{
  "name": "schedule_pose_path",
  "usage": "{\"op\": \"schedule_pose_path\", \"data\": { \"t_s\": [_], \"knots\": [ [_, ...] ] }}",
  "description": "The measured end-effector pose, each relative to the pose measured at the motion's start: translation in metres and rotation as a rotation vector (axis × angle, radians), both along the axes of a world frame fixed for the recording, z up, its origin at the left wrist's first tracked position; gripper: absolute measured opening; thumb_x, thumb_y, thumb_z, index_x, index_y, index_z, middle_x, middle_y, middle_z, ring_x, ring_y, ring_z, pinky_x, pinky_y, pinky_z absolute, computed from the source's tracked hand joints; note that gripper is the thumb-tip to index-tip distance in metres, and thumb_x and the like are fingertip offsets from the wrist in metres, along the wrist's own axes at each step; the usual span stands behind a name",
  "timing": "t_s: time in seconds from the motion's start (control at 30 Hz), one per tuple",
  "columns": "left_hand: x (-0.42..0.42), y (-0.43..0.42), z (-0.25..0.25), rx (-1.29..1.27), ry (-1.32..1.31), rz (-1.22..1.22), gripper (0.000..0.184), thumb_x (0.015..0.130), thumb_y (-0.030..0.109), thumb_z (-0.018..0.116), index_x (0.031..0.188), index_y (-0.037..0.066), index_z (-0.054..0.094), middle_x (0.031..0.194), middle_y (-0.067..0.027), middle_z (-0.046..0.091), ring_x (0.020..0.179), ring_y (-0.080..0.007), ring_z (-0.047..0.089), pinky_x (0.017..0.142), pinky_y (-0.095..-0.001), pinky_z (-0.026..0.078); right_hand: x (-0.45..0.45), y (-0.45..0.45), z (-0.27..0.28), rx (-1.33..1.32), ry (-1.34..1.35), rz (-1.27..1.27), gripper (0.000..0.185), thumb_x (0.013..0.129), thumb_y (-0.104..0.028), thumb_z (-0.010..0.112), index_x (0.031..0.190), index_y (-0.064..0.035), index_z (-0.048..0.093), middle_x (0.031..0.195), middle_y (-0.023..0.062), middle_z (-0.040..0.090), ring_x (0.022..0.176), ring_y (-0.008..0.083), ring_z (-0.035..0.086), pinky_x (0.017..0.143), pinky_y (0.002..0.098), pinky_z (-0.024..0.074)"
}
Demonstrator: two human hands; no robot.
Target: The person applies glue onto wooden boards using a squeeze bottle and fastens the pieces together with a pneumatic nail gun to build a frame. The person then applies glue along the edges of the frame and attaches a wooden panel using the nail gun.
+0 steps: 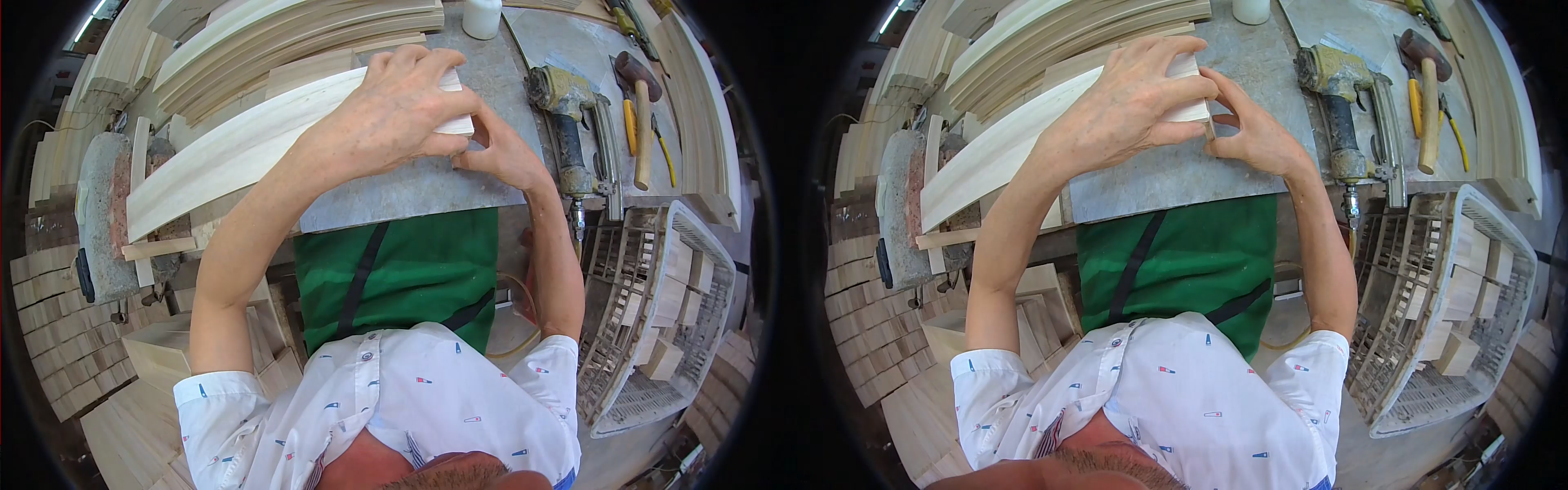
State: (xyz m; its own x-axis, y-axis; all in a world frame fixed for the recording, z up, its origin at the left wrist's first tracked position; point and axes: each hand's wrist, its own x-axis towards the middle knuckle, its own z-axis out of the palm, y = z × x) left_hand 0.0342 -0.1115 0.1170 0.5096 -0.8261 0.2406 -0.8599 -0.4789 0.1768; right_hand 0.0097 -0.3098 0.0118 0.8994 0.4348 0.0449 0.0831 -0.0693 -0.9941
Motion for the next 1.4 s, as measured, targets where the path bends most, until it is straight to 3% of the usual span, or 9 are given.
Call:
{"op": "schedule_pose_path", "data": {
  "t_s": [0.17, 0.27, 0.47, 0.6, 0.7, 0.77, 0.9, 1.13, 1.4],
  "knots": [
    [-0.002, -0.001, -0.002, -0.013, -0.008, 0.014, 0.035, 0.079, 0.028, 0.070, 0.109, 0.013, 0.063, 0.136, -0.0171, 0.044, 0.125, -0.0358, 0.040, 0.102, -0.0490, 0.034, -0.005, -0.014, 0.009, -0.129, -0.082, -0.071, 0.089, 0.073, -0.010, 0.073, 0.148, -0.0071, 0.025, 0.141, 0.0153, 0.044, 0.128, 0.0278, 0.045, 0.105, 0.0417, 0.0402],
    [-0.002, -0.001, -0.002, -0.023, 0.003, 0.018, 0.034, 0.078, 0.027, 0.071, 0.107, 0.013, 0.063, 0.134, -0.0168, 0.045, 0.124, -0.0351, 0.040, 0.101, -0.0490, 0.034, -0.008, -0.056, 0.046, -0.346, -0.138, -0.443, 0.085, 0.076, -0.019, 0.074, 0.146, -0.0058, 0.029, 0.129, 0.0181, 0.055, 0.116, 0.0328, 0.055, 0.098, 0.0398, 0.0452],
    [-0.001, 0.001, -0.008, -0.084, -0.003, 0.022, 0.034, 0.075, 0.026, 0.072, 0.105, 0.012, 0.063, 0.132, -0.0163, 0.046, 0.124, -0.0347, 0.041, 0.101, -0.0497, 0.034, -0.006, -0.093, 0.026, -1.294, -0.089, -0.618, 0.071, 0.079, -0.034, 0.071, 0.130, 0.0057, 0.041, 0.105, 0.0299, 0.061, 0.100, 0.0433, 0.060, 0.087, 0.0458, 0.0478],
    [0.001, 0.000, -0.016, -0.111, -0.015, 0.036, 0.035, 0.074, 0.026, 0.073, 0.104, 0.012, 0.064, 0.131, -0.0164, 0.047, 0.123, -0.0351, 0.042, 0.100, -0.0502, 0.034, 0.005, -0.091, -0.011, -1.281, -0.124, -0.768, 0.063, 0.078, -0.031, 0.067, 0.122, 0.0083, 0.045, 0.099, 0.0339, 0.062, 0.099, 0.0456, 0.060, 0.087, 0.0482, 0.0472],
    [0.000, 0.000, -0.014, -0.091, -0.015, 0.052, 0.035, 0.073, 0.026, 0.073, 0.103, 0.011, 0.064, 0.131, -0.0165, 0.047, 0.122, -0.0353, 0.043, 0.099, -0.0504, 0.035, 0.014, -0.109, 0.016, -1.200, 0.036, -0.702, 0.053, 0.074, -0.022, 0.063, 0.114, 0.0089, 0.047, 0.097, 0.0337, 0.063, 0.100, 0.0460, 0.061, 0.087, 0.0464, 0.0478],
    [0.000, -0.001, -0.012, -0.054, 0.001, 0.067, 0.034, 0.073, 0.026, 0.073, 0.102, 0.011, 0.065, 0.131, -0.0166, 0.047, 0.121, -0.0353, 0.043, 0.099, -0.0503, 0.035, 0.009, -0.118, 0.062, -1.170, 0.074, -0.712, 0.042, 0.075, -0.020, 0.063, 0.104, 0.0079, 0.052, 0.086, 0.0262, 0.066, 0.083, 0.0376, 0.067, 0.074, 0.0417, 0.0513],
    [-0.001, -0.001, -0.014, -0.094, 0.016, 0.078, 0.032, 0.072, 0.025, 0.073, 0.101, 0.011, 0.067, 0.132, -0.0159, 0.048, 0.120, -0.0353, 0.044, 0.098, -0.0495, 0.035, -0.035, -0.086, 0.177, -0.752, 0.164, -0.575, 0.019, 0.079, -0.015, 0.062, 0.085, 0.0023, 0.062, 0.060, 0.0056, 0.057, 0.048, 0.0108, 0.053, 0.048, 0.0273, 0.0430],
    [0.000, 0.000, -0.014, -0.107, 0.039, 0.075, 0.036, 0.073, 0.025, 0.074, 0.106, 0.012, 0.067, 0.132, -0.0144, 0.047, 0.121, -0.0338, 0.043, 0.099, -0.0483, 0.034, -0.066, -0.031, 0.244, -0.897, 0.136, -0.370, 0.020, 0.080, -0.016, 0.068, 0.089, 0.0017, 0.064, 0.062, 0.0016, 0.057, 0.052, 0.0079, 0.049, 0.051, 0.0243, 0.0378],
    [0.000, -0.001, -0.017, -0.097, 0.022, 0.088, 0.041, 0.074, 0.026, 0.074, 0.113, 0.018, 0.066, 0.132, -0.0131, 0.046, 0.120, -0.0334, 0.043, 0.099, -0.0491, 0.034, -0.055, -0.016, 0.248, -0.971, 0.071, -0.190, 0.023, 0.076, -0.014, 0.067, 0.089, 0.0040, 0.064, 0.060, 0.0017, 0.056, 0.052, 0.0076, 0.052, 0.049, 0.0256, 0.0419]
  ]
}}
